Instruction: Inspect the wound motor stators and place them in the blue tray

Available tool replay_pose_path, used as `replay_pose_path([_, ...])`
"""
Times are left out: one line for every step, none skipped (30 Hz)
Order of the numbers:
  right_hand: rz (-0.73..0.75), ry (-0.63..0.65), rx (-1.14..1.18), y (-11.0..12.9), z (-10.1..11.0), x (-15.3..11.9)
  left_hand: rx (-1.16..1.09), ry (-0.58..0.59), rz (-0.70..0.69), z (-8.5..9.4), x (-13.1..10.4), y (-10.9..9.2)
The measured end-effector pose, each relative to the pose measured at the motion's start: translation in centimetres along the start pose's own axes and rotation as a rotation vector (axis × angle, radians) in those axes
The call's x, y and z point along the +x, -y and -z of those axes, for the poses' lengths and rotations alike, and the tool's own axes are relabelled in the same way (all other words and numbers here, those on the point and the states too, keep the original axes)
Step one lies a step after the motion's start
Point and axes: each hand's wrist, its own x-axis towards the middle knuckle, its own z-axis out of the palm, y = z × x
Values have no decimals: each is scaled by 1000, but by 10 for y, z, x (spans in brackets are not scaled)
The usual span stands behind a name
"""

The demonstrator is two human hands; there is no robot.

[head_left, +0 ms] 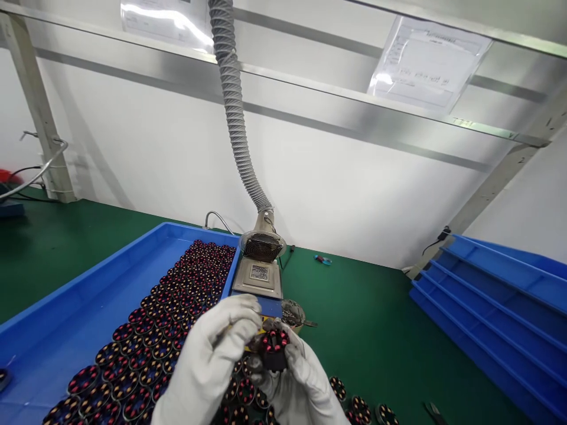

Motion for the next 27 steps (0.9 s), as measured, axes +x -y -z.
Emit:
replay_pose_path([-7,-1,4,-1,4,2,-19,-26,60,2,-1,-1])
replay_pose_path([-14,-1,9,-3,8,5,-16,-26,86,4,-1,-2])
replay_pose_path([-16,1,13,-4,11,6,7,11,99,6,-2,-2])
replay_pose_path([-16,4,15,-6,13,7,34,80,88,7,-3,-3])
replay_pose_path([-15,8,15,-8,15,7,59,163,62,7,-3,-4])
replay_pose_path([-13,12,17,-9,15,7,79,240,30,7,-3,-4])
replay_pose_path([-9,10,15,-11,14,6,84,286,-7,5,-3,-3])
replay_pose_path([-4,6,11,-13,13,5,69,304,-47,3,-3,-2])
replay_pose_path([0,0,5,-14,12,5,48,291,-83,1,-3,-1])
replay_pose_path([2,-5,-4,-14,11,5,20,263,-98,-2,-2,1])
replay_pose_path([4,-9,-13,-15,9,5,-22,233,-85,-4,-1,2])
replay_pose_path([6,-10,-22,-15,7,5,-80,202,-55,-6,-1,3])
replay_pose_path([10,-9,-27,-14,5,4,-141,166,-3,-8,0,3])
replay_pose_path([17,-7,-26,-13,3,4,-196,127,68,-9,1,2])
replay_pose_path([27,-9,-24,-11,1,2,-248,72,140,-10,1,1])
replay_pose_path([38,-13,-20,-10,-1,1,-294,5,210,-9,2,0])
replay_pose_path([48,-21,-20,-8,-2,-1,-321,-76,276,-8,2,-2])
replay_pose_path([56,-31,-24,-6,-3,-3,-317,-146,332,-7,3,-3])
replay_pose_path([60,-41,-31,-4,-3,-4,-294,-169,362,-5,4,-4])
replay_pose_path([63,-50,-40,-3,-3,-5,-260,-144,367,-4,4,-5])
replay_pose_path([68,-56,-51,-3,-3,-5,-215,-75,359,-3,4,-6])
replay_pose_path([71,-55,-62,-3,-3,-4,-188,22,345,-3,4,-6])
replay_pose_path([74,-50,-71,-3,-2,-3,-189,110,326,-4,3,-6])
replay_pose_path([79,-43,-78,-4,-2,-1,-213,162,304,-6,2,-6])
replay_pose_path([87,-40,-85,-5,-3,0,-242,164,278,-7,1,-6])
replay_pose_path([96,-41,-91,-5,-3,1,-255,128,244,-9,0,-5])
replay_pose_path([103,-47,-92,-6,-4,0,-247,80,205,-9,-1,-5])
